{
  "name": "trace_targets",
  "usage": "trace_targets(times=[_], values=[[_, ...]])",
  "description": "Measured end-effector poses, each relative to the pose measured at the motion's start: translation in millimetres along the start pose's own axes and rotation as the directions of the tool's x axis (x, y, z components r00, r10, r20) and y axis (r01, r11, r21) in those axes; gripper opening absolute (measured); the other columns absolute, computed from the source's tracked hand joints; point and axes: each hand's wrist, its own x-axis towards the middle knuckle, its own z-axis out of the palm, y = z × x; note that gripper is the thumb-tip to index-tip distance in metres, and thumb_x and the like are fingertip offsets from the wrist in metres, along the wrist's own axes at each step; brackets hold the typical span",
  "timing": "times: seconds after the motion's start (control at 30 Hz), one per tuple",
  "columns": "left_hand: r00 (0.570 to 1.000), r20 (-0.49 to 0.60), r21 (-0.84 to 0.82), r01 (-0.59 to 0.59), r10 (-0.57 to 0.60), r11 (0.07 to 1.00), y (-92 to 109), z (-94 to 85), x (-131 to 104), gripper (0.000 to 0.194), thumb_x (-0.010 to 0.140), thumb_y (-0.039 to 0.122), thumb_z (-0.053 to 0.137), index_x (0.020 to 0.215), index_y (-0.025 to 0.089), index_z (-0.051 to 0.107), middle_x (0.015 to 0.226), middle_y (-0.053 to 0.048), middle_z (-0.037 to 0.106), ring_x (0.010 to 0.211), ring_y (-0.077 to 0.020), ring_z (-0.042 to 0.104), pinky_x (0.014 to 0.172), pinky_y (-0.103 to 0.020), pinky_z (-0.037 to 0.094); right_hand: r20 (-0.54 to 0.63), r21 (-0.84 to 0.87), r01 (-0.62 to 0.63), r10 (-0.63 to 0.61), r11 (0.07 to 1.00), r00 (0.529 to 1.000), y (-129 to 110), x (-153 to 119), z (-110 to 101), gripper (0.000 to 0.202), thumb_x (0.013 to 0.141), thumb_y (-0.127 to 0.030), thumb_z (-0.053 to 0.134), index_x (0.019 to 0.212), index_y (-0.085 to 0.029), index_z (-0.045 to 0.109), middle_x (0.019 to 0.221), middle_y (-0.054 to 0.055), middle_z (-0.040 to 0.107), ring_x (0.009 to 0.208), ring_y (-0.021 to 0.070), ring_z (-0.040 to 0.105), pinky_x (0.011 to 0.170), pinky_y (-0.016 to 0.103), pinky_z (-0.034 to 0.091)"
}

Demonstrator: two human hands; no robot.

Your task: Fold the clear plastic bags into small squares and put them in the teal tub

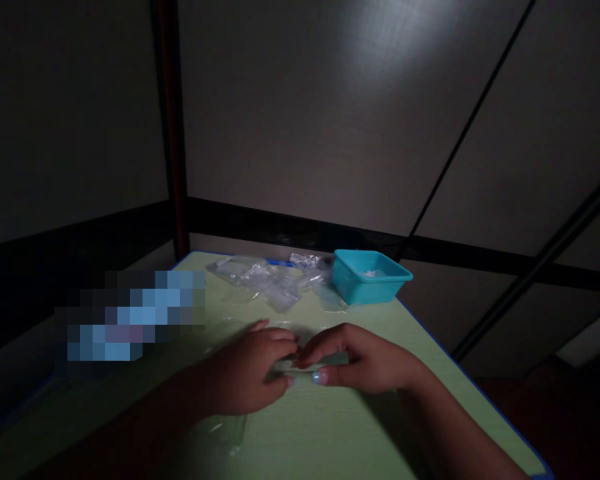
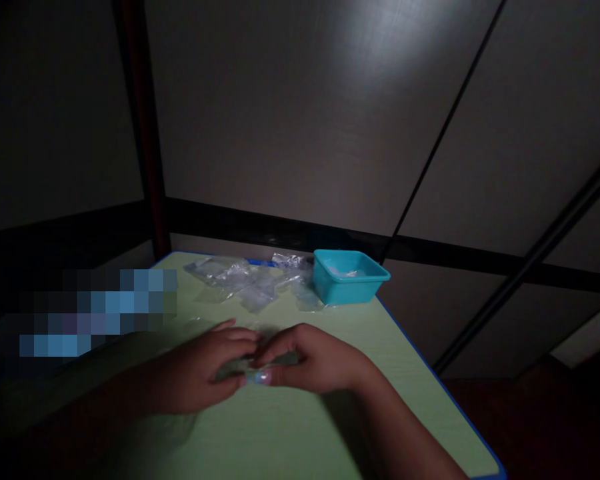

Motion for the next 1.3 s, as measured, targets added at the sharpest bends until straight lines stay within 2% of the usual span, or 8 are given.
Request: trace_targets(times=[0.17,0.43,0.53,0.67,0.87,0.97,1.17,1.3], values=[[0.998,0.030,-0.049,0.056,-0.054,0.997,-2.3,-6.9,-0.4,0.033,0.075,0.010,0.042,0.098,0.023,0.062,0.095,-0.001,0.064,0.090,-0.0174,0.058,0.085,-0.029,0.040,-0.020,0.114,-0.066,0.068,0.991,0.997,10.5,0.5,-4.5,0.032,0.074,-0.029,0.066,0.103,-0.015,0.065,0.105,0.009,0.065,0.096,0.0170,0.059,0.086,0.031,0.045],[0.964,0.195,-0.376,0.246,-0.183,0.893,-9.3,-26.0,-1.0,0.037,0.078,0.018,0.040,0.106,0.022,0.063,0.098,0.002,0.067,0.091,-0.0177,0.058,0.077,-0.024,0.042,-0.039,0.381,-0.160,0.188,0.911,0.981,33.6,0.7,-19.0,0.049,0.064,-0.024,0.074,0.109,-0.015,0.059,0.104,0.009,0.062,0.084,0.0133,0.060,0.074,0.027,0.048],[0.941,0.255,-0.473,0.322,-0.222,0.820,-14.9,-27.5,0.6,0.034,0.079,0.028,0.044,0.104,0.019,0.065,0.096,0.000,0.068,0.090,-0.0189,0.058,0.076,-0.024,0.042,0.008,0.325,-0.241,0.252,0.915,0.968,41.4,-1.1,-24.3,0.051,0.062,-0.027,0.075,0.109,-0.014,0.059,0.098,0.007,0.064,0.080,0.0132,0.060,0.072,0.026,0.047],[0.918,0.297,-0.598,0.393,-0.262,0.698,-19.7,-24.8,2.8,0.034,0.075,0.036,0.052,0.099,0.017,0.067,0.092,-0.002,0.069,0.084,-0.0192,0.060,0.071,-0.024,0.042,0.091,0.243,-0.348,0.336,0.906,0.937,48.4,-3.9,-27.7,0.039,0.063,-0.033,0.074,0.094,-0.010,0.065,0.081,0.004,0.066,0.072,0.0137,0.060,0.071,0.026,0.046],[0.888,0.346,-0.749,0.455,-0.302,0.481,-23.3,-24.0,3.0,0.036,0.071,0.033,0.060,0.103,0.018,0.064,0.100,-0.004,0.068,0.093,-0.0208,0.060,0.080,-0.029,0.043,0.036,0.023,-0.343,0.343,0.939,0.939,55.2,-8.3,-33.6,0.026,0.071,-0.037,0.065,0.074,-0.010,0.064,0.069,0.002,0.064,0.064,0.0133,0.057,0.061,0.023,0.043],[0.880,0.377,-0.767,0.472,-0.290,0.435,-24.5,-28.5,0.9,0.043,0.071,0.034,0.062,0.112,0.020,0.060,0.103,-0.006,0.067,0.096,-0.0228,0.060,0.082,-0.031,0.043,0.019,-0.059,-0.351,0.352,0.935,0.936,54.1,-10.9,-38.5,0.024,0.074,-0.035,0.061,0.073,-0.011,0.062,0.067,0.001,0.062,0.060,0.0119,0.054,0.056,0.021,0.040],[0.806,0.449,-0.768,0.569,-0.386,0.294,-25.1,-35.4,0.2,0.061,0.078,0.063,0.043,0.126,0.025,0.047,0.108,-0.008,0.064,0.098,-0.0246,0.059,0.082,-0.035,0.045,-0.043,-0.159,-0.394,0.392,0.905,0.919,51.1,-12.8,-42.5,0.022,0.076,-0.033,0.055,0.068,-0.013,0.058,0.060,-0.001,0.054,0.056,0.0096,0.046,0.052,0.020,0.035],[0.810,0.403,-0.776,0.549,-0.426,0.310,-25.1,-35.8,0.7,0.065,0.079,0.065,0.038,0.129,0.023,0.042,0.115,-0.010,0.060,0.092,-0.0229,0.062,0.082,-0.036,0.046,-0.068,-0.241,-0.415,0.412,0.877,0.909,50.8,-12.7,-42.1,0.025,0.075,-0.036,0.055,0.065,-0.013,0.056,0.056,-0.004,0.048,0.054,0.0084,0.040,0.050,0.020,0.032]])
